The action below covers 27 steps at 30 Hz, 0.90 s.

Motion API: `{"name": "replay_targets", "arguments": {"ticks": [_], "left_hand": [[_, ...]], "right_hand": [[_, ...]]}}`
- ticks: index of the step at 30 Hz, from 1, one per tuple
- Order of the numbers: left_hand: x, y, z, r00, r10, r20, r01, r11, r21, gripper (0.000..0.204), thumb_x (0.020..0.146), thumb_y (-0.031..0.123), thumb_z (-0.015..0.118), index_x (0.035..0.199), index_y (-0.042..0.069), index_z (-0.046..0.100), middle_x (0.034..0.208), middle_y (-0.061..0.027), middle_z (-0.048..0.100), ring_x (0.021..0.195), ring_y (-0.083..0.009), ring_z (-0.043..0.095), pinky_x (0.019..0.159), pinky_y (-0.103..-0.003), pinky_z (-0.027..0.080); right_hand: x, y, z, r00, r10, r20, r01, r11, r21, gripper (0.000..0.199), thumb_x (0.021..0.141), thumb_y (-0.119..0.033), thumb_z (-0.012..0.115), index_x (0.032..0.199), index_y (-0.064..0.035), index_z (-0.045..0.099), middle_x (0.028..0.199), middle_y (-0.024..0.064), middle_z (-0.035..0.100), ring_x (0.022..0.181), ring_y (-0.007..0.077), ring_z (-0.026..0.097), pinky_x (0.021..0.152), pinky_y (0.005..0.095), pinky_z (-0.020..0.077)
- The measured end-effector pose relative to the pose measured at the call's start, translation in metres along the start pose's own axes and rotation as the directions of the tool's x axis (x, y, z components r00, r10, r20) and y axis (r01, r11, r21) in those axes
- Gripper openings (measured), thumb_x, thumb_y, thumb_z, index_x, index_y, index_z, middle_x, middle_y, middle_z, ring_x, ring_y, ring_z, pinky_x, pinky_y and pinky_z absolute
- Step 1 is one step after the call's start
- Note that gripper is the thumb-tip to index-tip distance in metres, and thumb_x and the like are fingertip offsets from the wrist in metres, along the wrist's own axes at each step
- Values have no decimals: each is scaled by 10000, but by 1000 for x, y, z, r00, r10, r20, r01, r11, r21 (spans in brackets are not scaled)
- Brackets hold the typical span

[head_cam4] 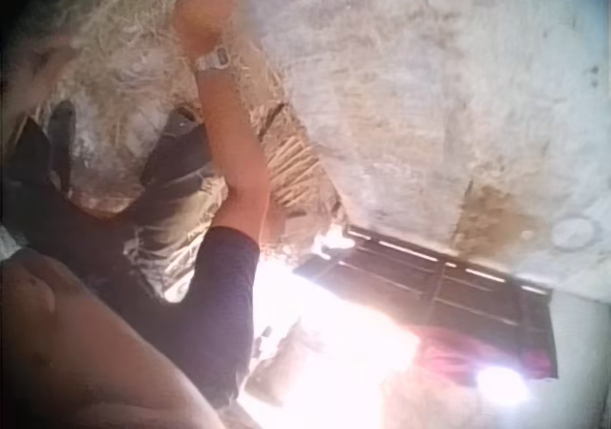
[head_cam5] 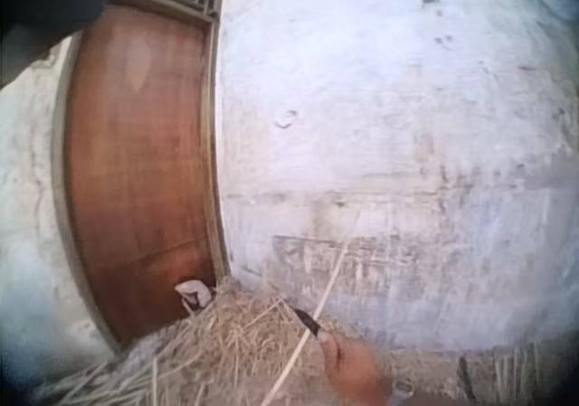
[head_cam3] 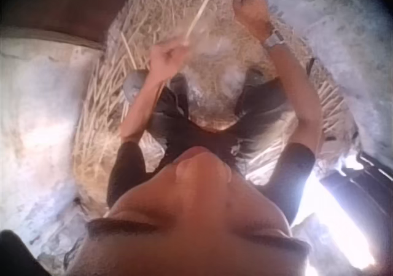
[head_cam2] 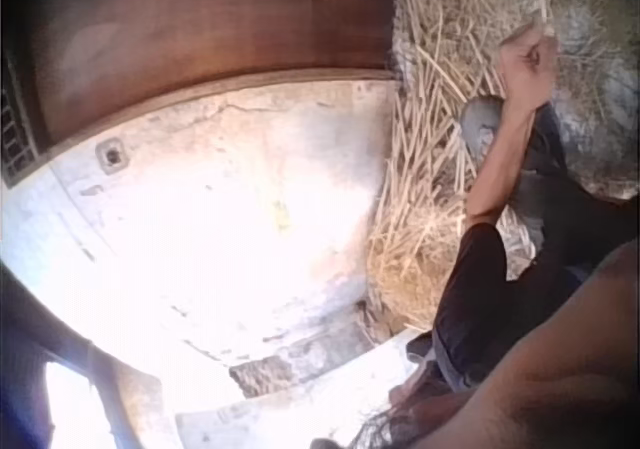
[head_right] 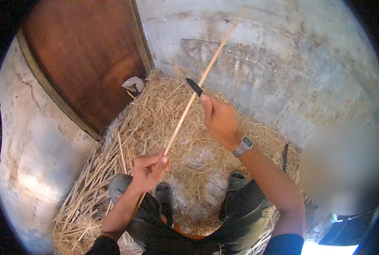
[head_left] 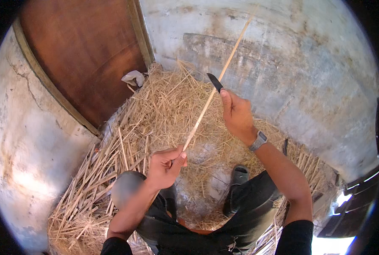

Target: The person uses a large blade to shave down a long bamboo stick and then uses a smaller pocket knife to refine the tip of the stick while sitting on straw.

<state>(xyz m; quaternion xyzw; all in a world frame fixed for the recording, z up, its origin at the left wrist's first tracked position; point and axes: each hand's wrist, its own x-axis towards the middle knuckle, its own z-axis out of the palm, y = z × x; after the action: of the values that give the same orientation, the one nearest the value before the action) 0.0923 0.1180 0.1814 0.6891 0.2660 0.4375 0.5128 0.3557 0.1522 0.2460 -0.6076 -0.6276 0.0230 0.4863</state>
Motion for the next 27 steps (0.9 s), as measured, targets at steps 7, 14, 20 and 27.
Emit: {"name": "replay_targets", "arguments": {"ticks": [7,14,20,27], "left_hand": [[-5,-12,-11,993,-112,-38,114,990,82,219,998,84,609,1128,-74,689,735,-38,632,646,-45,527,545,-236,394],[-7,-2,-6,999,-43,-25,47,986,163,241,986,92,624,1143,-82,679,715,-34,633,619,-45,517,521,-236,382],[-5,-16,-7,999,-38,-8,39,982,185,225,985,67,619,1133,-94,672,716,-25,610,629,-38,515,511,-229,366],[3,-1,2,997,-4,-80,13,994,106,213,987,80,623,1097,-92,683,686,-20,595,597,-28,482,491,-228,347]], "right_hand": [[-50,-11,28,960,-85,268,82,996,22,315,1024,-307,529,857,-55,619,606,209,553,528,402,582,483,481,441],[-12,11,10,986,-68,150,72,997,-22,336,1019,-329,534,830,-59,597,593,199,552,518,424,557,476,493,431],[-59,-14,30,974,-118,195,130,990,-48,363,1032,-329,513,838,-35,601,606,223,527,532,414,562,492,483,422],[-22,-7,12,1000,-19,13,19,1000,7,337,1025,-321,520,821,-61,585,575,196,533,523,422,562,491,508,423]]}}
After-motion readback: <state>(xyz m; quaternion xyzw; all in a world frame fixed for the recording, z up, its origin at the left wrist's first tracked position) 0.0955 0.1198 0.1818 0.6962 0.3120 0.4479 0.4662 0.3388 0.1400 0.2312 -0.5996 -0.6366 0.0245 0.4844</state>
